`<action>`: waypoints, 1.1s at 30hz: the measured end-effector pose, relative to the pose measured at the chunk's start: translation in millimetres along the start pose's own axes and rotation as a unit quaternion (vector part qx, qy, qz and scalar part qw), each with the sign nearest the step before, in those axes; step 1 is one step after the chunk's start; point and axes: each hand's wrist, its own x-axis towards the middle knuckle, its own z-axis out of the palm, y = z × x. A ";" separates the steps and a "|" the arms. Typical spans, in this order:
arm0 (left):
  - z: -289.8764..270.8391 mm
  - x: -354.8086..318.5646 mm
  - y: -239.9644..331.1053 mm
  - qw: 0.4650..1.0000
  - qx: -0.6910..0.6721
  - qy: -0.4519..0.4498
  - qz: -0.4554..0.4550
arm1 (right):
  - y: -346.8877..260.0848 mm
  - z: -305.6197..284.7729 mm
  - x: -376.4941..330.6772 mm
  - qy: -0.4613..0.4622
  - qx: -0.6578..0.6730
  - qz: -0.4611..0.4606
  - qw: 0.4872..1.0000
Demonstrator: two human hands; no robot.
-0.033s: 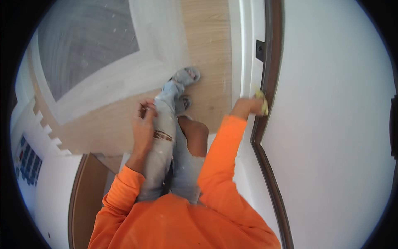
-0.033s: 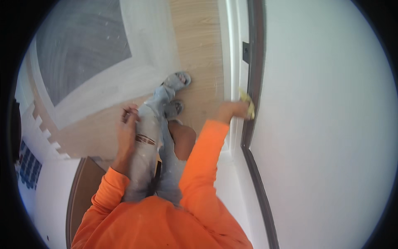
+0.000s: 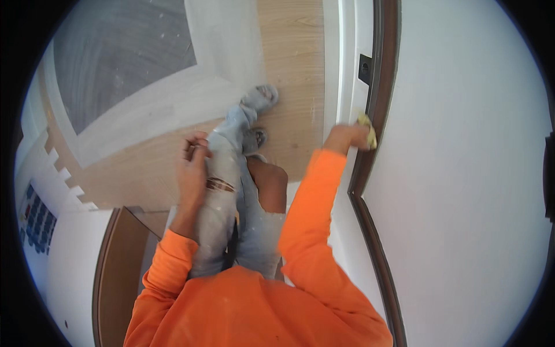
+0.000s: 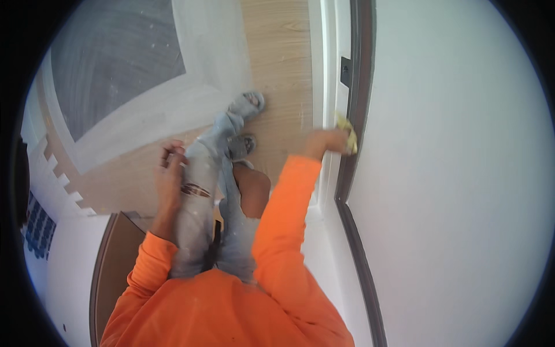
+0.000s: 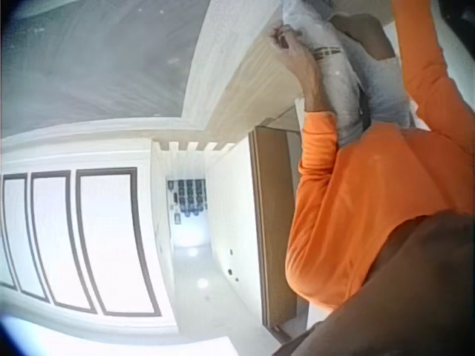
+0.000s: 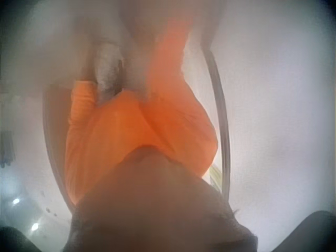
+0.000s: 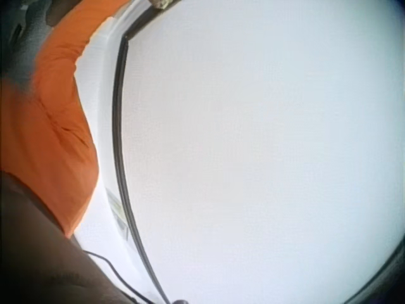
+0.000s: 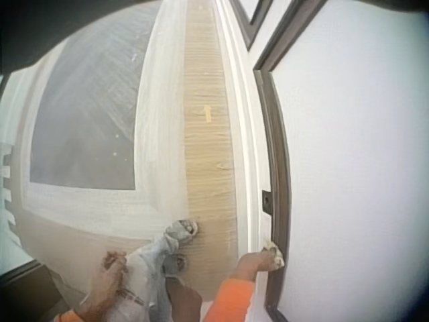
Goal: The person wipes a dark wooden handrail with a yellow cloth while walking down a staircase. They then enter a storage room filled with construction materials and pick up a white bucket containing a green cloth.
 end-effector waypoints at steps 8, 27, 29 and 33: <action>-148.0 8.3 -52.4 0.984 -0.054 0.120 -0.118 | -96.4 124.3 -114.0 -0.144 0.056 0.078 0.985; -160.0 -47.3 212.6 0.862 -0.434 -0.171 -0.199 | -350.5 -156.8 -441.8 -0.879 -0.378 -0.238 0.166; -169.9 -70.7 247.2 0.887 -0.346 -0.215 -0.218 | -394.4 -171.5 -439.9 -0.848 -0.380 -0.319 0.184; -181.9 -132.4 287.6 0.943 -0.243 -0.204 -0.105 | -459.6 -172.0 -418.4 -0.890 -0.259 -0.314 0.206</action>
